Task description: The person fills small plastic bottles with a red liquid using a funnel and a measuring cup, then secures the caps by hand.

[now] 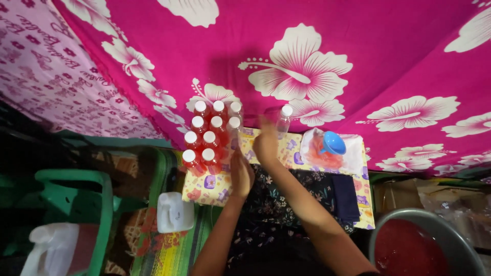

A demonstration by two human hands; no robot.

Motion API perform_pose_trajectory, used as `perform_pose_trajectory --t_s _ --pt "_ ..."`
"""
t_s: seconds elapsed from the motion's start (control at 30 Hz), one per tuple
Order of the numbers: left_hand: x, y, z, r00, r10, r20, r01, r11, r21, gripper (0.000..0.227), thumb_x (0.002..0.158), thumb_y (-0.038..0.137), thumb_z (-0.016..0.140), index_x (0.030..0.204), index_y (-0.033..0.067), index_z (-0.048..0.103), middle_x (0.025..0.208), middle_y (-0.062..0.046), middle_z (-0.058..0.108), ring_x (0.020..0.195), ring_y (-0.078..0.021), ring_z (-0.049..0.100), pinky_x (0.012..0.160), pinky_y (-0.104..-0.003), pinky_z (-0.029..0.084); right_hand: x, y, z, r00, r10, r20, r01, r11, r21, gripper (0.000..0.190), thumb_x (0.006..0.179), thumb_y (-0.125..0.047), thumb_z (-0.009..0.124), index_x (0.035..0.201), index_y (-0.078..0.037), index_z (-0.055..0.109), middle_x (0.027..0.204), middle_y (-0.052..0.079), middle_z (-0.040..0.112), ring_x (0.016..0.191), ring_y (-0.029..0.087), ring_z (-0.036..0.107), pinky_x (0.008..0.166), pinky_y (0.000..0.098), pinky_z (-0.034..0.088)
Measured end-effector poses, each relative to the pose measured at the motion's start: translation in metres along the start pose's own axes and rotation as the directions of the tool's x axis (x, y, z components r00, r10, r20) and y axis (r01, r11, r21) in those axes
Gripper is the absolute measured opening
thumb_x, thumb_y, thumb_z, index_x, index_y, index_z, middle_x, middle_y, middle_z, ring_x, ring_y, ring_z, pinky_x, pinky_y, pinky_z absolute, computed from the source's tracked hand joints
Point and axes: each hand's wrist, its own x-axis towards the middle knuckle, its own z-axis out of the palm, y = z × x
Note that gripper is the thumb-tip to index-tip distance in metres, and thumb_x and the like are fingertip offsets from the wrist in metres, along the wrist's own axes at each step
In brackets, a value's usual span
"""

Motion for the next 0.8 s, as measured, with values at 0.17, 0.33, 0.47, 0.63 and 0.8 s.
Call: perform_pose_trajectory --t_s 0.17,0.33,0.47,0.63,0.8 --pt "0.000 0.037 -0.047 1.000 -0.005 -0.020 0.000 0.977 -0.214 0.057 0.098 -0.002 0.048 0.153 -0.0116 0.036 0.139 -0.032 0.052 0.129 -0.0477 0.051 0.111 -0.055 0.039 0.014 0.072 -0.030 0.863 0.229 -0.450 -0.194 0.973 0.124 0.063 0.079 -0.026 0.084 0.129 -0.002 0.055 0.106 0.015 0.057 0.101 0.037 0.058 0.097 0.0412 0.044" --pt "-0.032 0.060 -0.061 0.995 0.062 -0.084 -0.080 0.968 -0.238 0.059 0.102 0.005 0.051 0.157 -0.0057 0.033 0.150 -0.025 0.049 0.137 -0.0407 0.049 0.116 -0.049 0.036 0.019 0.081 -0.028 0.919 0.393 -0.034 -0.380 0.905 0.194 0.059 0.058 -0.032 0.096 0.101 -0.007 0.063 0.089 0.019 0.070 0.086 0.048 0.071 0.080 0.0598 0.054" --pt "-0.074 0.043 -0.049 0.963 -0.015 0.270 0.063 0.983 -0.172 0.064 0.102 0.016 0.055 0.160 0.0037 0.031 0.152 -0.022 0.045 0.140 -0.0448 0.042 0.114 -0.062 0.031 0.001 0.053 -0.045 0.831 0.514 0.211 -0.556 0.770 0.313 0.057 0.075 -0.043 0.089 0.114 -0.019 0.054 0.096 0.012 0.075 0.097 0.038 0.073 0.086 0.0534 0.057" --pt "-0.087 0.035 -0.051 0.919 0.063 0.390 -0.048 0.998 -0.048 0.050 0.103 0.030 0.058 0.147 0.0062 0.051 0.155 -0.020 0.043 0.145 -0.0437 0.036 0.115 -0.064 0.029 -0.047 -0.035 -0.083 0.861 0.307 0.405 -0.482 0.746 0.460 0.063 0.074 -0.050 0.089 0.112 -0.016 0.051 0.099 0.018 0.070 0.100 0.044 0.071 0.086 0.0521 0.058" --pt "-0.090 0.036 -0.052 0.933 0.124 0.339 -0.110 0.992 -0.062 0.056 0.103 0.043 0.056 0.144 0.0065 0.055 0.148 -0.024 0.048 0.141 -0.0488 0.040 0.110 -0.069 0.033 -0.066 -0.058 -0.052 0.862 0.195 0.468 -0.375 0.867 0.328 0.069 0.077 -0.049 0.086 0.129 -0.015 0.055 0.114 0.015 0.073 0.099 0.033 0.074 0.084 0.0481 0.061"
